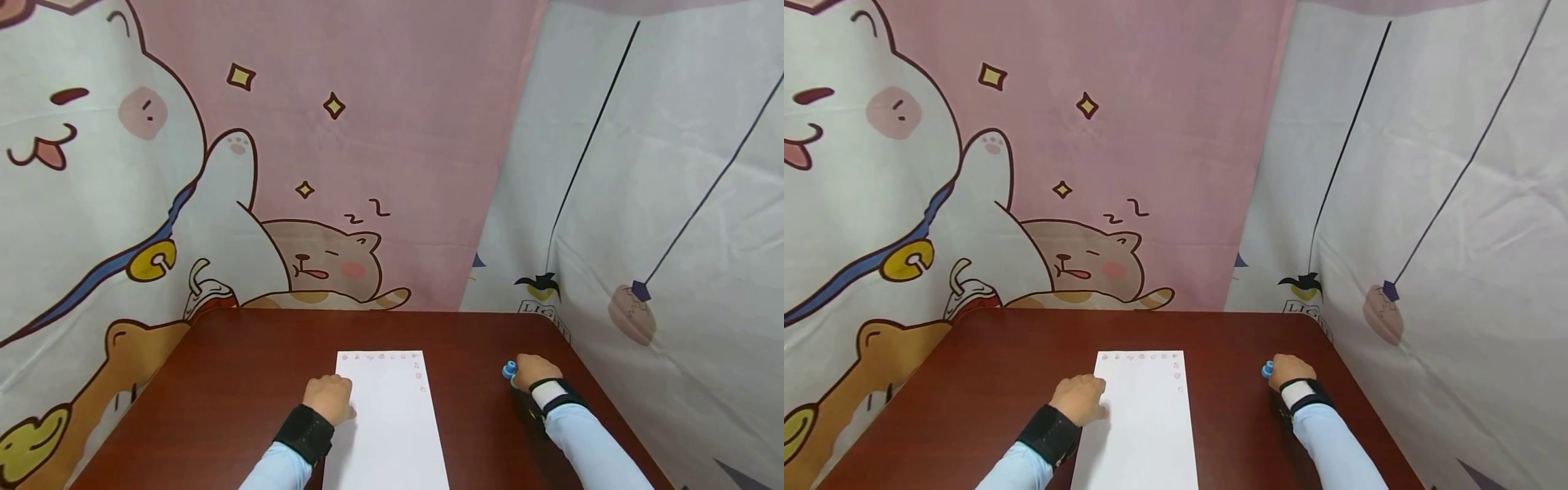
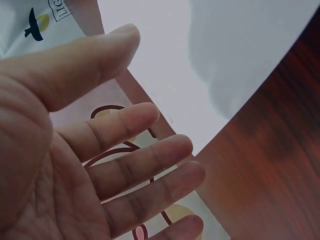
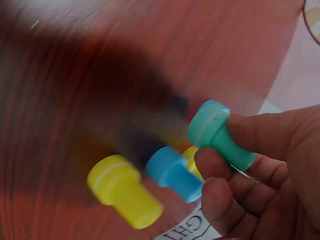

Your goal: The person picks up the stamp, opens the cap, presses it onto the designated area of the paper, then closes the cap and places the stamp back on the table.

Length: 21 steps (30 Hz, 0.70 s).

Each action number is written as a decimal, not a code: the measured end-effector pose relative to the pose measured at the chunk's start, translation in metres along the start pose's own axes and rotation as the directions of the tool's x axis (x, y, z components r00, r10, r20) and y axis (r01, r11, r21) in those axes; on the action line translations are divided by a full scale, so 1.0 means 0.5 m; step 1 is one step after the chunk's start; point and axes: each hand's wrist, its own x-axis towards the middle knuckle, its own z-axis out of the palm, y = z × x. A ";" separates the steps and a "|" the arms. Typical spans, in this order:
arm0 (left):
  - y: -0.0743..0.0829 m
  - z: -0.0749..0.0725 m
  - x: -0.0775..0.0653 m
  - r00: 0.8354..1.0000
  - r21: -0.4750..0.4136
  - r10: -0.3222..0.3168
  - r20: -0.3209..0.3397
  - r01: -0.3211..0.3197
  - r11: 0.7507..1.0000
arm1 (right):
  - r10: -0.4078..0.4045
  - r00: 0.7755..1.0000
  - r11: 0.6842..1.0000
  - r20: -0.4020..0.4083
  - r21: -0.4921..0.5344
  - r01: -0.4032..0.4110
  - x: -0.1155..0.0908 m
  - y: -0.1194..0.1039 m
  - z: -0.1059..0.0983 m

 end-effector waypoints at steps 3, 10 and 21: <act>-0.002 0.000 -0.004 1.000 0.007 -0.006 0.005 0.006 1.000 | 0.001 1.000 1.000 -0.016 -0.019 -0.001 -0.003 0.011 0.013; -0.001 -0.003 -0.007 1.000 0.012 -0.006 0.017 0.006 1.000 | 0.023 1.000 0.999 -0.018 -0.047 -0.024 -0.004 0.006 0.044; -0.008 0.015 0.008 1.000 -0.040 -0.006 0.012 0.006 0.999 | 0.050 0.988 0.993 -0.145 -0.097 -0.065 -0.027 0.004 0.041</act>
